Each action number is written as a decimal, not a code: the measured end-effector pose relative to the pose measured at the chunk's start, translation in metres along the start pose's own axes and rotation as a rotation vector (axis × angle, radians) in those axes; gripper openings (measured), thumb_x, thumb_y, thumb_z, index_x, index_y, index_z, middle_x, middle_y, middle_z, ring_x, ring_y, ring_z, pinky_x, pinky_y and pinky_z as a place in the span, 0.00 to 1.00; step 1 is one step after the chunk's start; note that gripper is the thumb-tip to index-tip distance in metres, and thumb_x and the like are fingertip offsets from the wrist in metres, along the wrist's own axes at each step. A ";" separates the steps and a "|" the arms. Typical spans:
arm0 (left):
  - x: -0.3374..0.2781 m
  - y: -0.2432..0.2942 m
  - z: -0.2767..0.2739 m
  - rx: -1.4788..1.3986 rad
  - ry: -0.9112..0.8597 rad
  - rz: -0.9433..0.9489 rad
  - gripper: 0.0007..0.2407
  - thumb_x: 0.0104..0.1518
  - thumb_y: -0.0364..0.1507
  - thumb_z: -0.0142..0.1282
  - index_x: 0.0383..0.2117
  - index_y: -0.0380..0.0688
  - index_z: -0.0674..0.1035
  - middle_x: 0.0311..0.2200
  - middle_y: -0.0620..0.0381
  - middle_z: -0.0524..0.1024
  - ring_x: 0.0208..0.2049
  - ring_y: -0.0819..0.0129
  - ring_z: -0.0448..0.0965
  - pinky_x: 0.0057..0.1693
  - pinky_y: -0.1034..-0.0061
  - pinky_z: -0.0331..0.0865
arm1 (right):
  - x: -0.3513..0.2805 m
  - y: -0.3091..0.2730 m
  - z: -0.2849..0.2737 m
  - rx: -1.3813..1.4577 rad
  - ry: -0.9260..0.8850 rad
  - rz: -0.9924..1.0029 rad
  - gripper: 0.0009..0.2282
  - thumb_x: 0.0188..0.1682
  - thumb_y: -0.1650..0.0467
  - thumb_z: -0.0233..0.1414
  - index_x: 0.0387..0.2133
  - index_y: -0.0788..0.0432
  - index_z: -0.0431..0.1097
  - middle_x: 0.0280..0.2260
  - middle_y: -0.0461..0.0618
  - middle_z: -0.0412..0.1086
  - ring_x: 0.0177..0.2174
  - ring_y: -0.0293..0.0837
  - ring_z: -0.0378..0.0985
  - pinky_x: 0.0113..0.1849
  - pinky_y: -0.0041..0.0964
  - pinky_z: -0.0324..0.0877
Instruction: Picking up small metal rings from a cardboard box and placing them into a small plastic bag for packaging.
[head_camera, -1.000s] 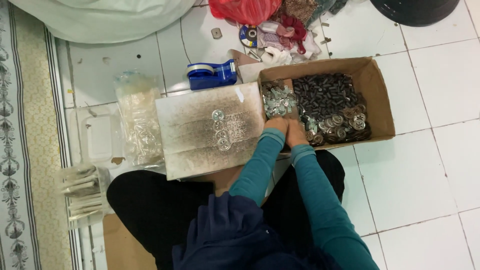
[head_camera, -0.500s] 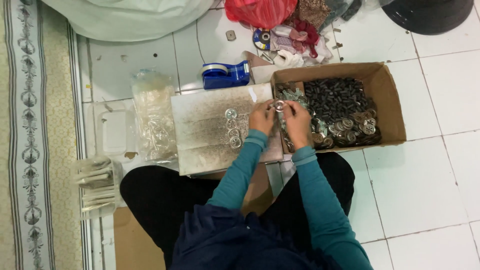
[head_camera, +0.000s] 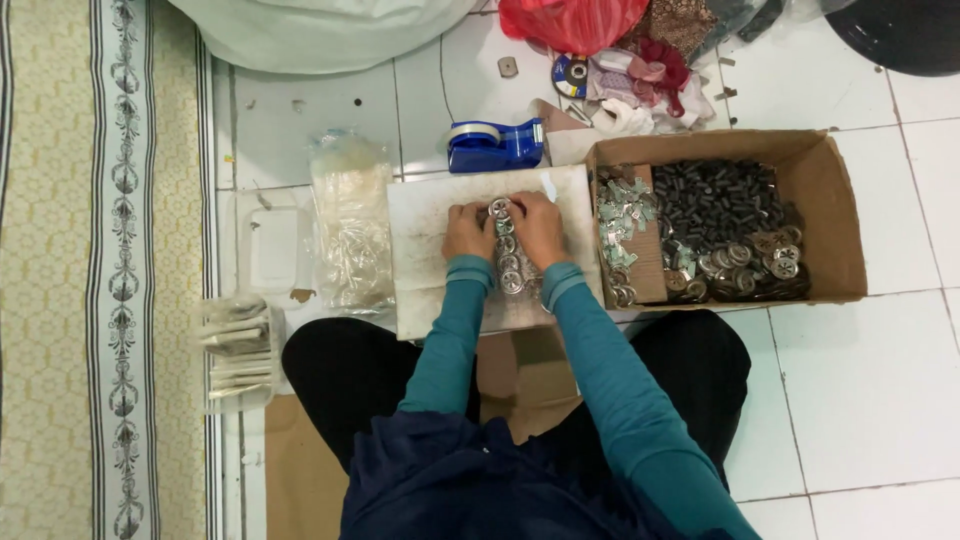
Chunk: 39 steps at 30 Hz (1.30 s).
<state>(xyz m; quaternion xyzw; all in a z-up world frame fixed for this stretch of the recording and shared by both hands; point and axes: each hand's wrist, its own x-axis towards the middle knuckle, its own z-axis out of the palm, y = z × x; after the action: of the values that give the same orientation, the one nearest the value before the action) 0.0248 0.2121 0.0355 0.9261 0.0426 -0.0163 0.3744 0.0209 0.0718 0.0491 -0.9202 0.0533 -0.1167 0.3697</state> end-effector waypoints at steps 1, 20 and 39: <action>0.000 0.000 0.000 -0.001 -0.004 0.003 0.10 0.57 0.36 0.62 0.43 0.55 0.80 0.41 0.61 0.71 0.40 0.54 0.82 0.44 0.59 0.79 | 0.000 -0.003 0.000 -0.002 0.003 0.004 0.07 0.50 0.68 0.59 0.39 0.55 0.79 0.31 0.53 0.77 0.33 0.54 0.82 0.36 0.45 0.77; -0.060 0.090 0.217 0.292 -0.150 0.871 0.04 0.51 0.31 0.55 0.30 0.56 0.82 0.35 0.59 0.76 0.44 0.57 0.77 0.46 0.62 0.70 | -0.066 0.199 -0.134 -0.123 -0.055 0.433 0.09 0.47 0.71 0.56 0.40 0.49 0.81 0.32 0.55 0.79 0.38 0.59 0.81 0.40 0.54 0.76; -0.084 0.097 0.267 0.892 -0.538 0.693 0.13 0.59 0.21 0.43 0.30 0.49 0.84 0.31 0.57 0.83 0.34 0.57 0.79 0.44 0.59 0.60 | -0.074 0.149 -0.165 -0.187 -0.506 0.510 0.17 0.46 0.73 0.48 0.46 0.72 0.76 0.46 0.74 0.75 0.49 0.73 0.75 0.51 0.64 0.69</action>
<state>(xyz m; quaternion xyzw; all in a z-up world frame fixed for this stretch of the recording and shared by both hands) -0.0491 -0.0485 -0.0840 0.9168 -0.3668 -0.1426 -0.0671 -0.0940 -0.1321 0.0481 -0.9069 0.1981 0.2155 0.3029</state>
